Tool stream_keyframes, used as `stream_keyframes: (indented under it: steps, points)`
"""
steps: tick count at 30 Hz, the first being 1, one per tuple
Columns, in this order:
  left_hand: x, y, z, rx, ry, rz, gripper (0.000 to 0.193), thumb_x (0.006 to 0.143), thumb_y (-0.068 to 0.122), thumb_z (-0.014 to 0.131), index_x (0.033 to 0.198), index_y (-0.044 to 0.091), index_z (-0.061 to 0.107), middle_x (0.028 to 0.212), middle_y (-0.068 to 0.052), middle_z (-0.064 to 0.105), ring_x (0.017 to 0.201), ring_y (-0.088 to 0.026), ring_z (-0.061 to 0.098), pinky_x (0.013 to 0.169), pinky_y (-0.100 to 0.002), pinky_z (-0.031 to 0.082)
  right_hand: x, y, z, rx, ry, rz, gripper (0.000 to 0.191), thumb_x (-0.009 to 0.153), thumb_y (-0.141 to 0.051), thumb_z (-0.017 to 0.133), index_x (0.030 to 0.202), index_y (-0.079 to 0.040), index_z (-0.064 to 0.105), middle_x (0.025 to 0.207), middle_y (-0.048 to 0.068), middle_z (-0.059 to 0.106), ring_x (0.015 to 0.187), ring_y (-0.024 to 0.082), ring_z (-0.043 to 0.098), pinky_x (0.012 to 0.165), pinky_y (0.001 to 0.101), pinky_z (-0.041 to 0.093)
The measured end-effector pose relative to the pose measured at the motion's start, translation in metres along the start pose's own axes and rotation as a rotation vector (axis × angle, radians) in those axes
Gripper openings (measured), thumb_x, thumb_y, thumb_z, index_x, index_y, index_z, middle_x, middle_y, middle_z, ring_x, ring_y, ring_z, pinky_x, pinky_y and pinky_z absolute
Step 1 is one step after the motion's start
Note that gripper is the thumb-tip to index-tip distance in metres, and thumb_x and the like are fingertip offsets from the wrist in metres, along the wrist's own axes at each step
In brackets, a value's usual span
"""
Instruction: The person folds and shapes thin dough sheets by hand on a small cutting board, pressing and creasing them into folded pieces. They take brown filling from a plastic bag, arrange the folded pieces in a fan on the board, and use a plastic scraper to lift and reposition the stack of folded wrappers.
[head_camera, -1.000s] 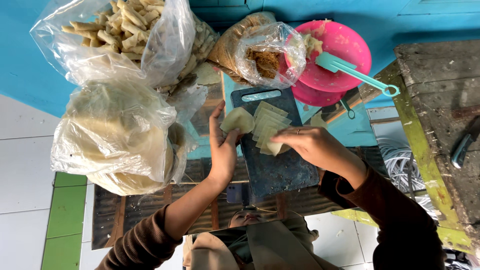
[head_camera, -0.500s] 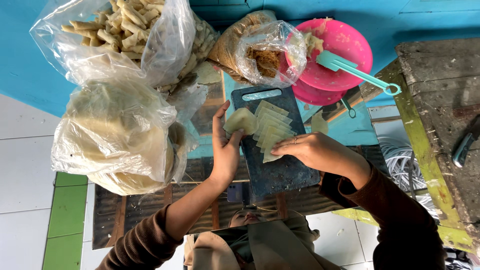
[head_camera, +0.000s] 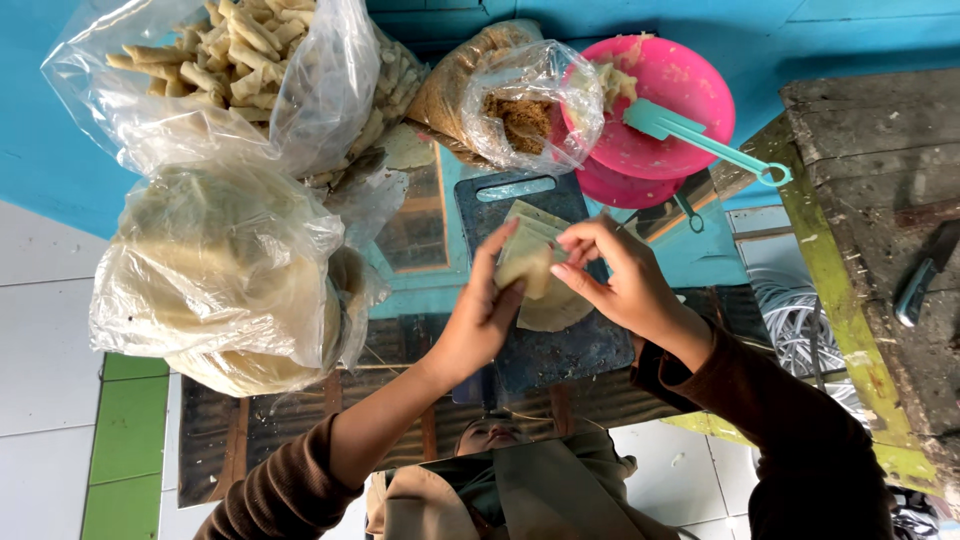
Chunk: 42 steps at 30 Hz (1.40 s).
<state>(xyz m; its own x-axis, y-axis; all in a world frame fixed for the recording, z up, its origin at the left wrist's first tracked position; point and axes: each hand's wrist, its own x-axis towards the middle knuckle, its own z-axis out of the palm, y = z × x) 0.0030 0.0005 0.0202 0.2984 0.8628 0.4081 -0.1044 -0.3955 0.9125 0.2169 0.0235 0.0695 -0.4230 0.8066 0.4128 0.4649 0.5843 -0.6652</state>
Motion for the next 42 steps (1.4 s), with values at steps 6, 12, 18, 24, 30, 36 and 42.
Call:
stream_keyframes:
  steps: [6, 12, 18, 24, 30, 36, 42]
  points:
    - [-0.001, 0.016, -0.001, -0.012, -0.161, -0.348, 0.069, 0.103, -0.001, 0.054, 0.163, 0.017, 0.024, 0.126, -0.015, 0.069, 0.098, -0.018, 0.062, 0.086, -0.031, 0.051, 0.001, 0.011, 0.001, 0.130, -0.068, 0.050, 0.018, 0.091, -0.009, 0.079, 0.103, 0.000, 0.070, 0.100, 0.006, 0.068, 0.088, 0.012, 0.066, 0.078, 0.0263, 0.055]
    - [0.001, 0.014, -0.001, -0.106, -0.191, -0.139, 0.066, 0.108, -0.005, 0.049, 0.164, 0.015, 0.021, 0.131, -0.016, 0.066, 0.119, -0.015, 0.059, 0.102, -0.028, 0.046, -0.005, 0.022, 0.000, 0.293, -0.014, 0.127, 0.013, 0.093, -0.006, 0.076, 0.102, 0.001, 0.071, 0.103, 0.004, 0.072, 0.095, 0.010, 0.068, 0.086, 0.0257, 0.056]
    - [-0.002, 0.006, -0.001, -0.144, -0.175, -0.245, 0.068, 0.110, 0.002, 0.048, 0.168, 0.015, 0.016, 0.123, -0.013, 0.063, 0.107, -0.012, 0.061, 0.100, -0.027, 0.049, -0.010, 0.031, 0.002, 0.465, 0.063, 0.252, 0.014, 0.101, -0.004, 0.065, 0.112, 0.003, 0.069, 0.110, 0.006, 0.074, 0.103, 0.011, 0.070, 0.092, 0.0274, 0.059]
    - [-0.001, -0.001, 0.000, -0.131, -0.067, -0.193, 0.061, 0.110, 0.005, 0.047, 0.165, 0.011, 0.019, 0.145, -0.009, 0.051, 0.110, -0.010, 0.053, 0.097, -0.027, 0.046, -0.007, 0.031, -0.007, 0.564, 0.091, 0.194, 0.015, 0.110, -0.008, 0.055, 0.122, 0.001, 0.058, 0.110, 0.005, 0.068, 0.105, 0.011, 0.071, 0.095, 0.0280, 0.062]
    - [-0.003, 0.006, -0.002, -0.042, -0.130, -0.205, 0.064, 0.111, 0.008, 0.050, 0.167, 0.012, 0.021, 0.137, -0.013, 0.061, 0.113, -0.014, 0.058, 0.103, -0.028, 0.046, -0.004, 0.025, 0.002, 0.350, -0.063, 0.256, 0.019, 0.094, -0.006, 0.072, 0.110, 0.004, 0.070, 0.107, 0.008, 0.072, 0.091, 0.010, 0.068, 0.079, 0.0249, 0.058]
    - [0.002, 0.009, -0.001, -0.108, -0.101, -0.217, 0.058, 0.110, 0.011, 0.046, 0.162, 0.012, 0.021, 0.167, -0.008, 0.034, 0.131, -0.015, 0.058, 0.107, -0.034, 0.050, -0.010, 0.032, 0.000, 0.359, 0.069, 0.078, 0.013, 0.094, -0.004, 0.075, 0.102, 0.005, 0.068, 0.108, 0.008, 0.071, 0.101, 0.009, 0.070, 0.090, 0.0251, 0.059]
    - [-0.002, 0.004, -0.004, 0.035, 0.082, -0.038, 0.054, 0.115, 0.008, 0.044, 0.166, 0.008, 0.025, 0.168, -0.014, 0.037, 0.149, -0.020, 0.038, 0.120, -0.034, 0.035, -0.018, 0.042, -0.005, 0.395, 0.177, 0.258, 0.014, 0.105, -0.005, 0.068, 0.114, 0.002, 0.060, 0.103, 0.004, 0.068, 0.083, 0.002, 0.050, 0.079, 0.0191, 0.045]
